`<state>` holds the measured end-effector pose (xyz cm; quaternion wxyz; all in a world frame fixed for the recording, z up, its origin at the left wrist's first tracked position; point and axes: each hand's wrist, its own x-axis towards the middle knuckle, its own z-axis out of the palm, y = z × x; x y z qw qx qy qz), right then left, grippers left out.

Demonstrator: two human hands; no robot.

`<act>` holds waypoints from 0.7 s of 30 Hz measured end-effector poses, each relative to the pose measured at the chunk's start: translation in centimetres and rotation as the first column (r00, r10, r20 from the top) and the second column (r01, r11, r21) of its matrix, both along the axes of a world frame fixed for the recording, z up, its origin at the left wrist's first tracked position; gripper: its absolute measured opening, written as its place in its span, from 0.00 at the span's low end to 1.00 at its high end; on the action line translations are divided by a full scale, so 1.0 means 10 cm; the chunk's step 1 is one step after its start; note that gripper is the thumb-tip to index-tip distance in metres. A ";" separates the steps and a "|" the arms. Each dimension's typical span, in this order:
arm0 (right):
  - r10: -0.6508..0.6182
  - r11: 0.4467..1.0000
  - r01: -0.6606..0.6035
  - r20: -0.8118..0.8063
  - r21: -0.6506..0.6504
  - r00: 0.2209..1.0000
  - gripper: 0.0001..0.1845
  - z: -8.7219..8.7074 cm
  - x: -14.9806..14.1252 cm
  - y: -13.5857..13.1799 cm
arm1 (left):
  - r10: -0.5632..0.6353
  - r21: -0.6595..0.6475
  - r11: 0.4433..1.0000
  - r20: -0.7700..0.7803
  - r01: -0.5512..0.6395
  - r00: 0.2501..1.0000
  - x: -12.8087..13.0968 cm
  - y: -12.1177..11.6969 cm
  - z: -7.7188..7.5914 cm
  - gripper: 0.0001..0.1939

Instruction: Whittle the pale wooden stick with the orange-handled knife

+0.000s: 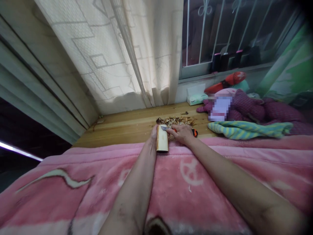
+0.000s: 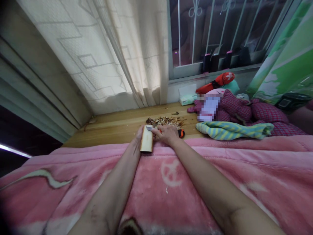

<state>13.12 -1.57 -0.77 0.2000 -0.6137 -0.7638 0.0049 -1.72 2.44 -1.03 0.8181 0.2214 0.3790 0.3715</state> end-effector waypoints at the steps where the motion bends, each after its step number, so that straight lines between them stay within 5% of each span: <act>1: -0.002 1.000 0.002 0.000 -0.009 1.000 0.32 0.01 0.00 0.00 | 0.002 0.006 1.000 -0.014 -0.002 1.000 0.01 0.00 0.01 0.18; 13: -0.010 1.000 0.010 0.019 0.026 1.000 0.30 -0.01 0.05 0.03 | -0.032 0.106 0.993 -0.185 0.052 0.982 0.03 -0.08 0.07 0.21; 21: 0.020 0.995 -0.022 0.020 0.093 1.000 0.30 -0.05 0.13 0.02 | -0.088 0.138 0.984 -0.160 0.111 0.983 0.02 -0.11 0.10 0.22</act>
